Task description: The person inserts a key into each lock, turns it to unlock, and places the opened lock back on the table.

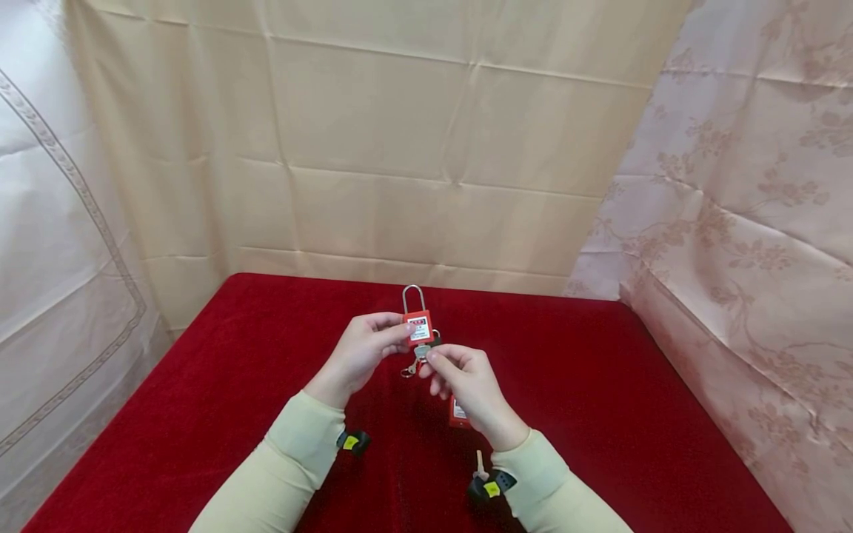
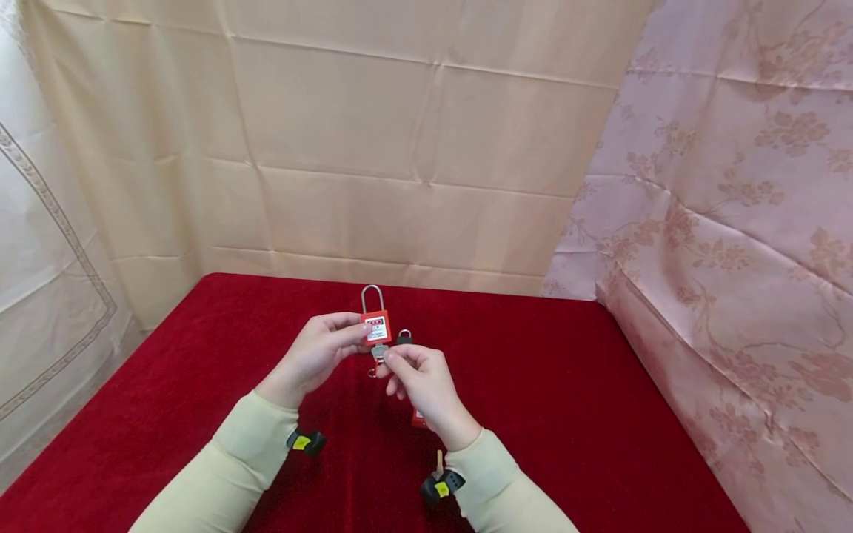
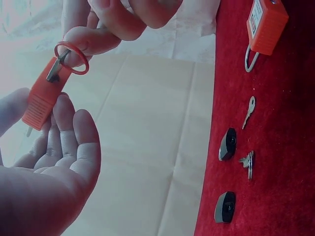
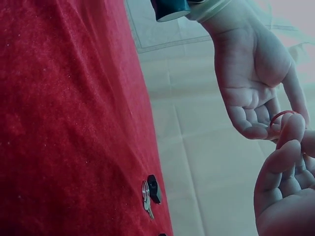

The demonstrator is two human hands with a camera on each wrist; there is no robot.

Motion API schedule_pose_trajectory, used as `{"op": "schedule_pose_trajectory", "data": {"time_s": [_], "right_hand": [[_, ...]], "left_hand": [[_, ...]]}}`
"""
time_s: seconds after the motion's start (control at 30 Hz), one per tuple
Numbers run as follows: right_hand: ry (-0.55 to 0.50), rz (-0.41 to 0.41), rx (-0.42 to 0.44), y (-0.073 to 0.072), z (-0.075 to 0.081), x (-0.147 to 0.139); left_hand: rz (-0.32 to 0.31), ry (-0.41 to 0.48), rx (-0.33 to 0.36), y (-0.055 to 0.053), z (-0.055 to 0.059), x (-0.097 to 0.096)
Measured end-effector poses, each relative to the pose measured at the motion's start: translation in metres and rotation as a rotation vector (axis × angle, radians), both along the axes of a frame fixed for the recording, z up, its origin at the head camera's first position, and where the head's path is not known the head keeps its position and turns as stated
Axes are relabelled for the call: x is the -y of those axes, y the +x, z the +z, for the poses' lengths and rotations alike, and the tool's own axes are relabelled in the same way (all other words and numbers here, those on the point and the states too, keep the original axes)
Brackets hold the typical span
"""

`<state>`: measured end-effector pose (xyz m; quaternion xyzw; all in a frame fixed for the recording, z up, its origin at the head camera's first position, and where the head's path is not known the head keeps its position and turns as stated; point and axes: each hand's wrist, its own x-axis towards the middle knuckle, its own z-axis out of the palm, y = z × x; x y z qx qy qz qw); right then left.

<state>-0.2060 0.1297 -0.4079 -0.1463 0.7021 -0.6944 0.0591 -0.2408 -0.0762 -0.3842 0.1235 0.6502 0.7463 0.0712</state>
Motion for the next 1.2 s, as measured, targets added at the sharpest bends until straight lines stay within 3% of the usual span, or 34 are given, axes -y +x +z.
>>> {"op": "schedule_pose_trajectory", "data": {"time_s": [0.47,0.73,0.9,1.2], "right_hand": [[-0.288,0.171,0.229,-0.005,-0.007,-0.002],[-0.476,0.384,0.363,-0.005,-0.010,-0.002],[-0.499,0.435,0.374,-0.005,-0.010,-0.003],[-0.457,0.427,0.338,-0.006,-0.011,-0.003]], "left_hand": [[-0.001,0.032,0.000,0.000,-0.002,-0.005],[-0.041,0.051,-0.009,0.002,-0.003,-0.008],[-0.065,0.032,-0.016,0.002,-0.003,-0.007],[-0.062,0.022,-0.011,0.001,-0.004,-0.006]]}}
